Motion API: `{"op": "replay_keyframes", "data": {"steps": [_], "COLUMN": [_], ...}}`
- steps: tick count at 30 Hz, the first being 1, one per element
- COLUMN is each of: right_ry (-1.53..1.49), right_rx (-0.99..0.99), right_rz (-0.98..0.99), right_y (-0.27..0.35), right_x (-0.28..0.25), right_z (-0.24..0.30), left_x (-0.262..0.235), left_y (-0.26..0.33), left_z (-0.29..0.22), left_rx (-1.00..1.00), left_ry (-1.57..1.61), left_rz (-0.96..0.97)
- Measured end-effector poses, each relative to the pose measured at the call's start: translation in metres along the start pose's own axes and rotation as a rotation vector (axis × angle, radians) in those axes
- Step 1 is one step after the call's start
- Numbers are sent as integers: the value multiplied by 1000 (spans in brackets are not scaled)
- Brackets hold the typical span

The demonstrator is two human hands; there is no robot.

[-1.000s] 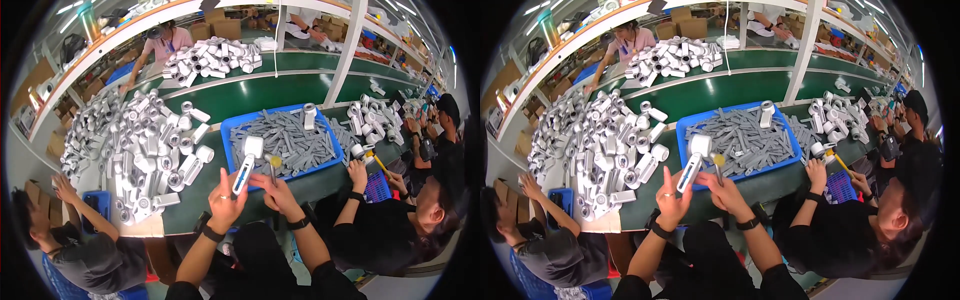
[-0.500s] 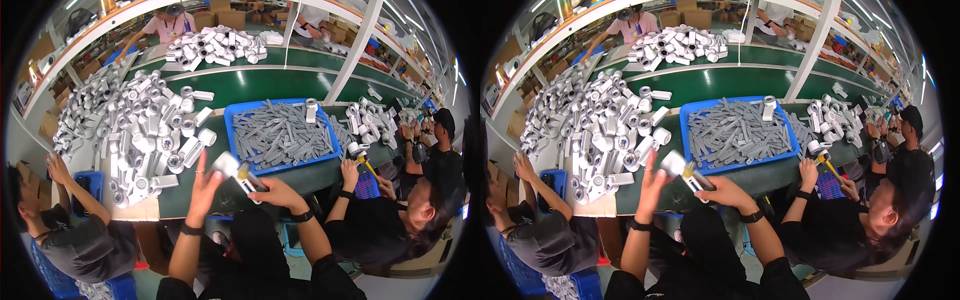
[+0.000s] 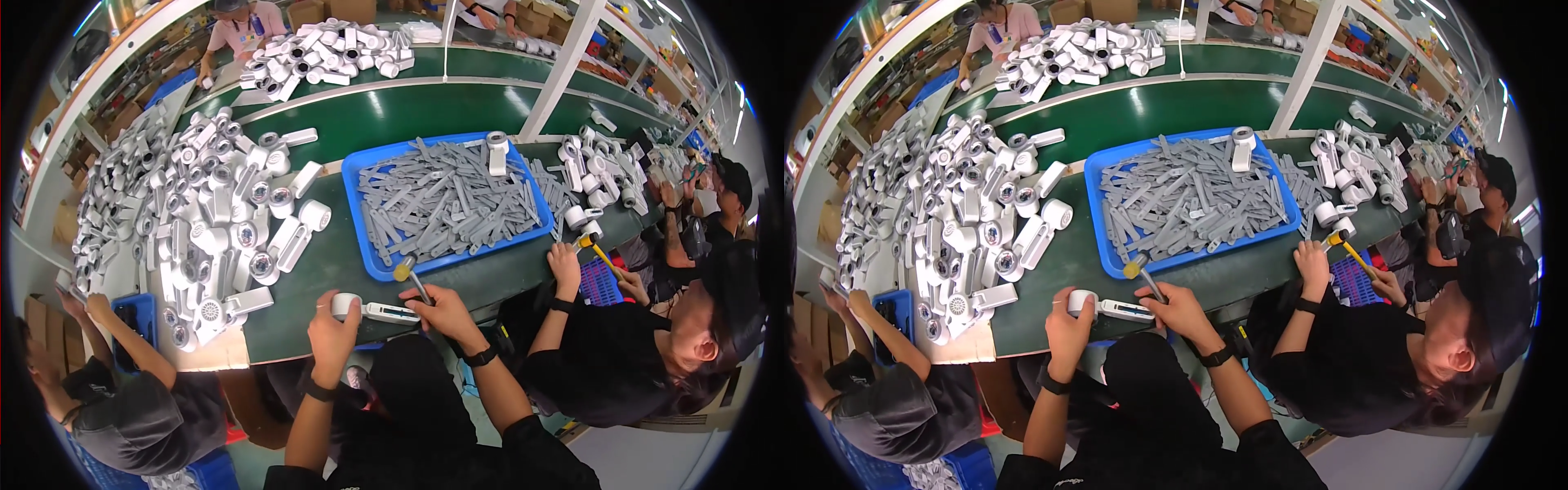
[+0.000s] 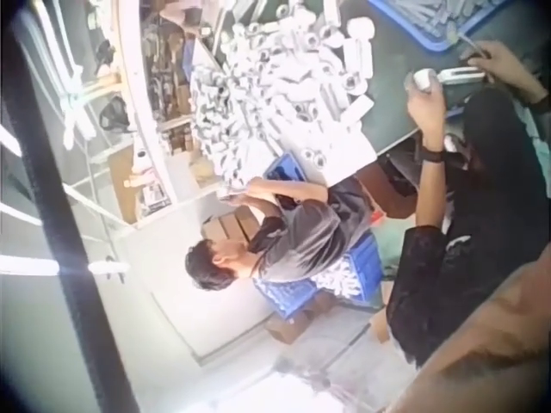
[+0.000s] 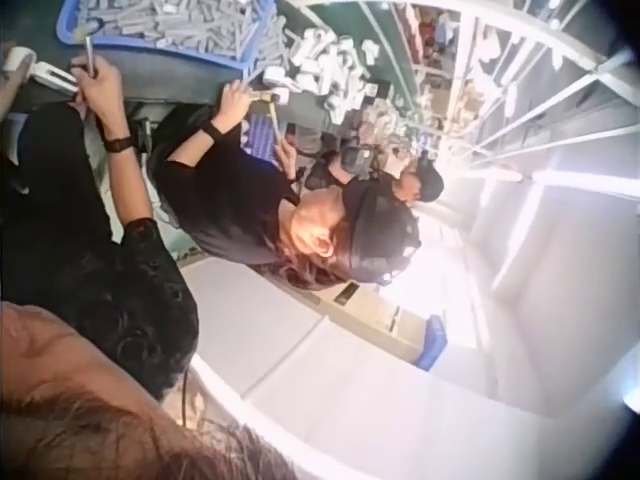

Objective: The person assembles handheld fans by fitting a grey plastic strip into each white fan handle and tapping it into place with a small mallet. They then set the assembled unit aside and repeat the process for several more fans.

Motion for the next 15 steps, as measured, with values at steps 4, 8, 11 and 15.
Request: {"op": "replay_keyframes", "data": {"steps": [4,8,11,15], "right_ry": [0,40,62,134], "right_rx": [-119,-85,-69,-93], "right_rz": [35,25,28,62], "right_y": [7,1,-5,-10], "right_x": [4,7,6,5], "right_z": [11,12,15,15], "left_x": [1,-3,-2,-7], "left_y": [1,-1,-8,-11], "left_z": [1,-4,-3,-4], "left_rx": [-48,-32,6,56], "left_ry": [40,-8,-218,-231], "left_rz": [-145,-75,91,131]}}
Point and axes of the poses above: each hand's wrist, its own y-axis away from the middle knuckle, its own x-axis out of the palm, z = x × y, the point moved 5 cm from there along -y, towards the middle knuckle, and after that the axes turned 7 degrees about z, right-handed, at the moved point
